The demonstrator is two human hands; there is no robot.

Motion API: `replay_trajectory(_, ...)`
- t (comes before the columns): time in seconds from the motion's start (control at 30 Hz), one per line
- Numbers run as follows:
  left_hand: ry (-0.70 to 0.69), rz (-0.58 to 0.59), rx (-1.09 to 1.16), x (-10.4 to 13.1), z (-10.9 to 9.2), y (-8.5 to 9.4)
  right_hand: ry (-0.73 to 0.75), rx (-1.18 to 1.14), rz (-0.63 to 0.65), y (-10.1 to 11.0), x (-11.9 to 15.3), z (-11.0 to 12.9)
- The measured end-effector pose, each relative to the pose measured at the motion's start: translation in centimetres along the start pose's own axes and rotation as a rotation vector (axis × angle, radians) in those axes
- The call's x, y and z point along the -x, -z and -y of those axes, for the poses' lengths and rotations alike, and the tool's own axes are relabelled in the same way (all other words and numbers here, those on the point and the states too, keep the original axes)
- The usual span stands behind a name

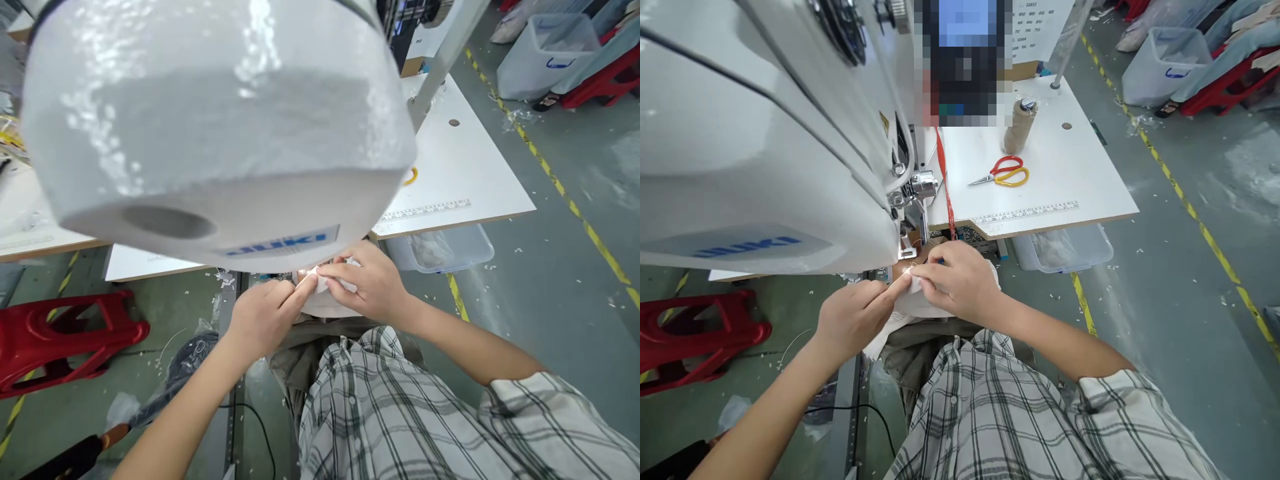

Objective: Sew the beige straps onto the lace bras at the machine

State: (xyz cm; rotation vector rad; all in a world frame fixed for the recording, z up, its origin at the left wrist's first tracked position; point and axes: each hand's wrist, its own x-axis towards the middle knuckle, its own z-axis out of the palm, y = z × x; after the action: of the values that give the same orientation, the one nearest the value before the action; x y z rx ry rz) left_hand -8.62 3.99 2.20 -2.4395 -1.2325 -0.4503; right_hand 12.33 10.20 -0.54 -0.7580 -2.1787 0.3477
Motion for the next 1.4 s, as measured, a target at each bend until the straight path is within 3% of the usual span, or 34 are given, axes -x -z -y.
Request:
replay_trajectory(0.1, -0.083, -0.01, -0.003, -0.4, 1.0, -0.3, -0.201, -0.246, 0.083, -0.6, 0.9, 0.1)
replay_trajectory(0.23, 0.044, 0.03, -0.056, -1.1, -0.2, 0.1, -0.409, -0.483, 0.108, -1.1, 2.1, -0.2)
replay_trajectory(0.5, 0.247, 0.103, -0.126, -1.9, -3.5, 0.4, -0.23, -0.416, 0.133, 0.1, -1.1, -2.0)
replay_trajectory(0.77, 0.357, 0.156, -0.142, -2.3, -4.0, 0.2, -0.242, -0.45, 0.253, 0.3, -3.8, -3.4)
replay_trajectory(1.03, 0.572, 0.239, 0.098, -1.8, -4.5, -0.1, -0.241, -0.451, 0.362, 0.5, -4.8, -4.1)
replay_trajectory(1.4, 0.512, 0.238, 0.009, -2.4, -4.5, 0.1, -0.229, -0.471, 0.333, 0.5, -4.8, -4.4)
